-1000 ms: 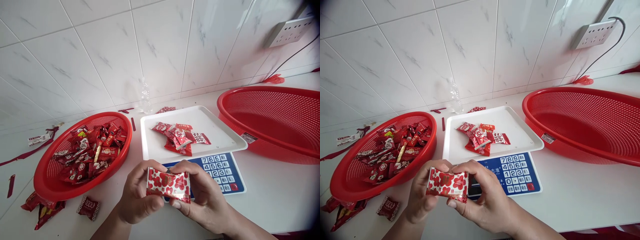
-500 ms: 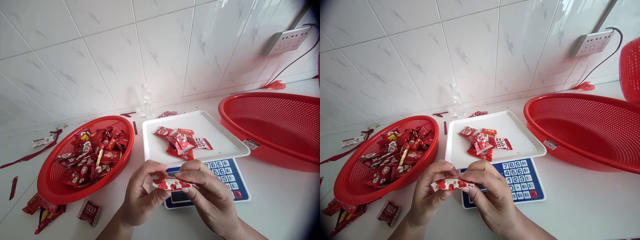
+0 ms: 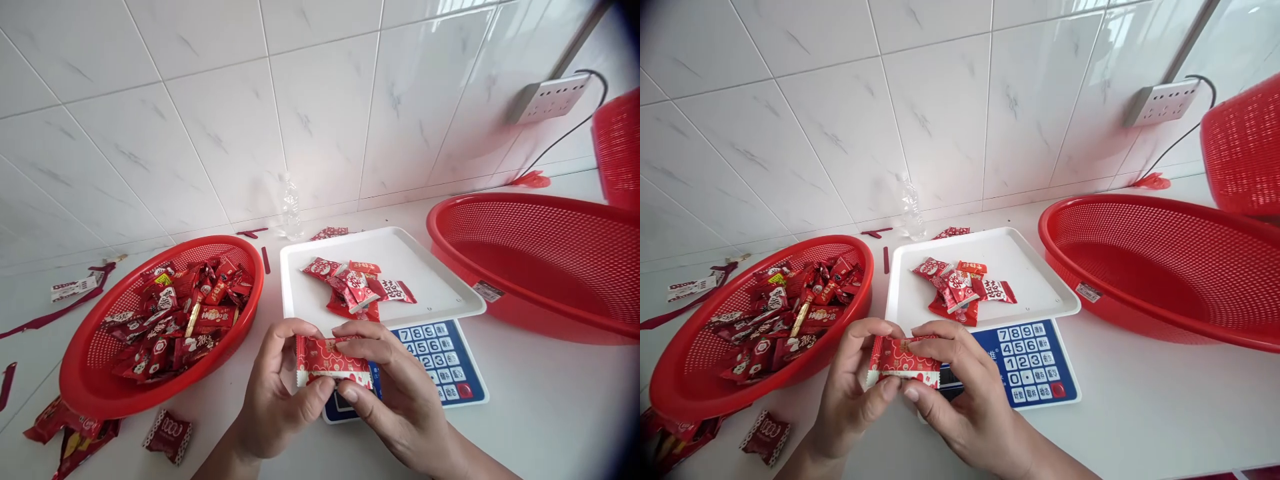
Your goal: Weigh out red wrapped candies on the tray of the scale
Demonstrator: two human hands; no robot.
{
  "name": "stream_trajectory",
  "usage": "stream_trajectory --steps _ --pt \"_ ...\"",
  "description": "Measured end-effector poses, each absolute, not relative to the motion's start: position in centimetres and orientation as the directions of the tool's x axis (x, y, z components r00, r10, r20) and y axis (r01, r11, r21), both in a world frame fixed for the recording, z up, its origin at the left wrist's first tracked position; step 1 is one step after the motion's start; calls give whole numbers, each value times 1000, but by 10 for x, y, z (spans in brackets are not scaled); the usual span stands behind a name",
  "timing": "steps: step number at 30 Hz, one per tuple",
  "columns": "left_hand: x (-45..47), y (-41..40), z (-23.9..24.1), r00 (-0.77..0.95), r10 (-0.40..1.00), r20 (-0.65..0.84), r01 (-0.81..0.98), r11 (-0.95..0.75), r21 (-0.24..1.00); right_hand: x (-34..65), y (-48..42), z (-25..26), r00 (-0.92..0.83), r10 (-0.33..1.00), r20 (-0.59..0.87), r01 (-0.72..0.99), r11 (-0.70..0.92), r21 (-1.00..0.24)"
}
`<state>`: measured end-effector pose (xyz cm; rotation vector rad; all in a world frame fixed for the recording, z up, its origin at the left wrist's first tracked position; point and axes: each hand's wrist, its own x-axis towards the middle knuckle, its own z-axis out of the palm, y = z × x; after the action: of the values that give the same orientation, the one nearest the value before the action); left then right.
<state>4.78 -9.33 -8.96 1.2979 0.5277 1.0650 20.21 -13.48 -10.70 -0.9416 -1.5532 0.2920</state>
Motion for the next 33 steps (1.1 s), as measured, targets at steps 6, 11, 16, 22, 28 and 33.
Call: stream_trajectory --steps 6,11,16,22,28,33 --pt "50 -89 -87 442 884 150 -256 -36 966 197 -133 -105 122 662 739 423 639 -642" --pt "44 -75 -98 418 887 195 -279 -79 957 213 -134 -98 73 674 735 599 560 -573" --pt "42 -63 -99 359 917 173 -424 -5 906 271 -123 -88 128 819 560 833 217 -508" --pt "44 -66 -94 315 939 140 -389 -7 921 298 -105 -78 76 976 206 939 -1 -344" --pt "43 -64 -98 296 949 106 -336 0 942 323 -112 -72 208 915 347 930 -75 -358" --pt "44 -67 -96 274 957 96 -337 2 941 375 -120 -58 483 782 393 875 -420 -241"
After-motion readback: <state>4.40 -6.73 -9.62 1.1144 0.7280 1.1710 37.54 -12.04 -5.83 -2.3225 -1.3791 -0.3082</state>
